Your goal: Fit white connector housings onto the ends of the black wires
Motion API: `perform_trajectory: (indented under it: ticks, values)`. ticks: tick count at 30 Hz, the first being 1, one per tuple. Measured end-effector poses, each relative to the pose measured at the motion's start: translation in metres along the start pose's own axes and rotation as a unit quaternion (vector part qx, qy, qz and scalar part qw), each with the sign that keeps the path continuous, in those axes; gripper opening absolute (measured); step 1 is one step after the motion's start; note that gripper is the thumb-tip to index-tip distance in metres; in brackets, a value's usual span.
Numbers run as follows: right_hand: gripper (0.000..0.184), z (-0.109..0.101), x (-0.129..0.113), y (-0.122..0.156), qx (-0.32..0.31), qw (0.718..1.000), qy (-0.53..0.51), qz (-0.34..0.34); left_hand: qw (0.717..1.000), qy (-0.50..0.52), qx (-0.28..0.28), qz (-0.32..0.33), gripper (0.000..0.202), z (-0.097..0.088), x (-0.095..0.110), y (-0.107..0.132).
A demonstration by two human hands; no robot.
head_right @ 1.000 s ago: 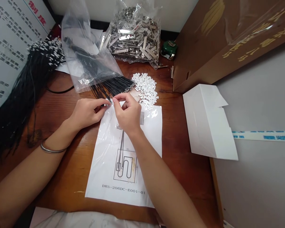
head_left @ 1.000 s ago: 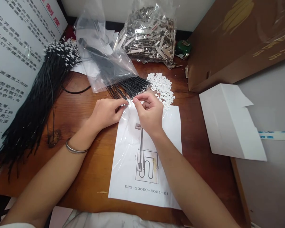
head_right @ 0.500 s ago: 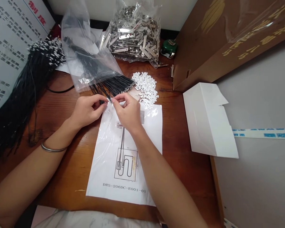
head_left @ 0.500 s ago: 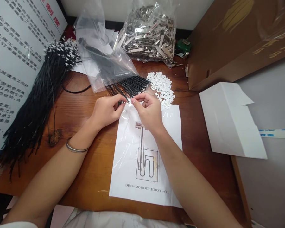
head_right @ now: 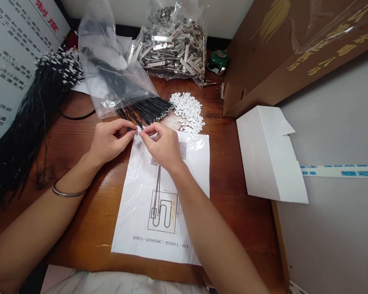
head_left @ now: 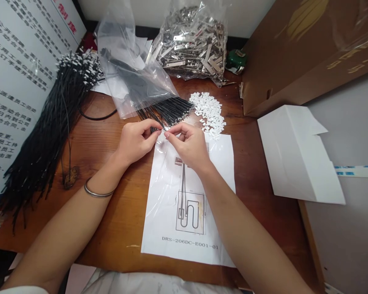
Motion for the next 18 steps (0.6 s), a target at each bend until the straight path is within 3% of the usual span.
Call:
perform_trajectory:
  ticks: [9, 18]
  values:
    - [0.007, 0.009, -0.003, 0.003, -0.044, 0.997, 0.051, -0.022, 0.998, 0.015, 0.053, 0.043, 0.013, -0.005, 0.004, 0.002]
    - [0.018, 0.013, -0.003, 0.004, -0.071, 0.99, 0.11, -0.052, 0.991, 0.02, 0.097, 0.095, 0.013, -0.01, 0.01, 0.006]
Point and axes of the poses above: each hand's wrist, its own y-axis away from the middle knuckle, its own z-axis out of the palm, x = y × z, the point moved 9 cm from there along -y, towards the middle knuckle, and after that the axes turned 13 degrees about -y, right-handed, at the moved point
